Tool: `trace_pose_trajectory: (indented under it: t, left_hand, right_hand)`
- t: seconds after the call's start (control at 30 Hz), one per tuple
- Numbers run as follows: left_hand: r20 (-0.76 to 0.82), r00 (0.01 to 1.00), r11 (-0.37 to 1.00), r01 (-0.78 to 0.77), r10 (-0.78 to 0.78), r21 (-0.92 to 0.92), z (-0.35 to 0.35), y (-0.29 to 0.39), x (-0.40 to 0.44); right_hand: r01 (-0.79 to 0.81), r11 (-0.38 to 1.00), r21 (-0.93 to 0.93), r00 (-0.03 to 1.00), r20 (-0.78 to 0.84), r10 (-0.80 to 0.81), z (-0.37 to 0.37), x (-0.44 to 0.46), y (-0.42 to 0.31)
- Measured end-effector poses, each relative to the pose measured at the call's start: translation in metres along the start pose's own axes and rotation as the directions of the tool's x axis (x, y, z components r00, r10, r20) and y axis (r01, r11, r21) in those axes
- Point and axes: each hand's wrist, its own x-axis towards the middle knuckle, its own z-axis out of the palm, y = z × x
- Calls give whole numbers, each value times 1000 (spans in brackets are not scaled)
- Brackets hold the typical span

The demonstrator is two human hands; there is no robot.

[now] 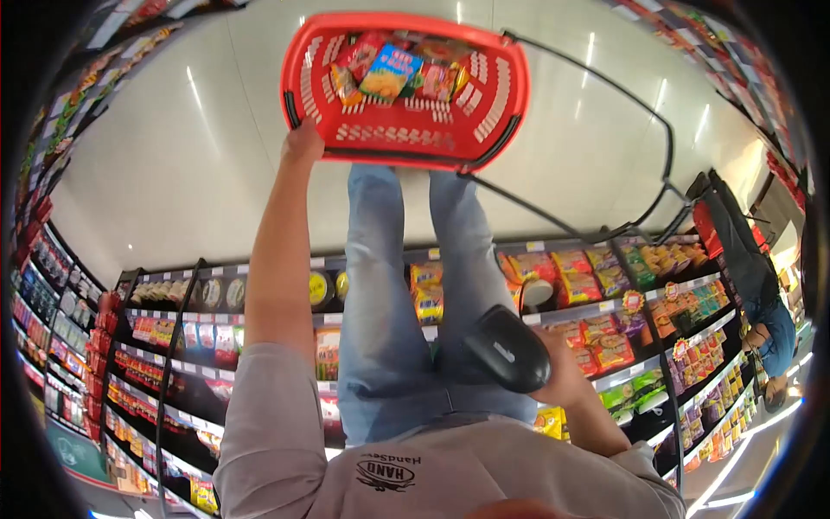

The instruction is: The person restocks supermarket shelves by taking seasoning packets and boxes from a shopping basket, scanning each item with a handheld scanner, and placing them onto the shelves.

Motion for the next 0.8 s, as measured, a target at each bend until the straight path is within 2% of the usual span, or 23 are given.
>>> trace_pose_trajectory:
  t: [0.07, 0.13, 0.2, 0.27, 0.3, 0.37, 0.4, 0.47, 0.5, 0.57, 0.63, 0.67, 0.73, 0.8]
  left_hand:
    - [90, 996, 999, -27, 24, 32, -8, 1, -16]
    - [273, 962, 998, 10, 8, -68, -32, 19, -44]
    - [293, 955, 997, -27, 48, -75, -22, 15, -47]
    - [396, 915, 979, 7, 76, -203, -17, 17, -52]
    - [398, 914, 980, 4, 77, -200, -18, 20, -56]
    - [522, 853, 987, 64, 24, -151, -17, 32, -62]
    - [521, 853, 986, 64, 26, -153, -15, 41, -63]
    - [621, 782, 995, 90, -44, -43, -8, 60, -61]
    - [589, 808, 1000, -23, 16, 5, 2, 67, -55]
    - [379, 896, 971, -192, 232, -139, 26, 80, -41]
    - [58, 893, 894, -443, 447, -70, 48, 97, -19]
    - [63, 893, 894, -441, 446, -81, 56, 102, -11]
    - [-21, 874, 871, -486, 486, -68, 62, 119, 7]
    - [12, 847, 846, -531, 532, -38, 69, 131, 23]
  right_hand:
    - [-98, 995, 5, 992, 84, 97, 6, 14, 9]
    - [-68, 997, 20, 997, 49, 67, 17, 25, 16]
    - [-108, 992, 69, 990, 101, 101, 20, 30, 18]
    - [-140, 986, 89, 982, 138, 127, 19, 32, 17]
    - [-162, 982, 98, 974, 175, 144, 18, 34, 17]
    - [-175, 980, 95, 973, 167, 157, 19, 37, 19]
    - [-185, 979, 91, 972, 164, 169, 18, 39, 21]
    - [-178, 979, 95, 976, 146, 163, 16, 42, 28]
    - [-175, 979, 103, 979, 124, 162, 15, 43, 32]
    - [-177, 981, 77, 980, 106, 169, 11, 49, 37]
    - [-150, 986, 74, 986, 85, 143, 12, 52, 43]
    - [-160, 985, 67, 984, 88, 154, 12, 53, 43]
    - [-191, 977, 96, 978, 101, 182, 10, 59, 43]
    - [-186, 980, 68, 977, 117, 177, 7, 62, 51]
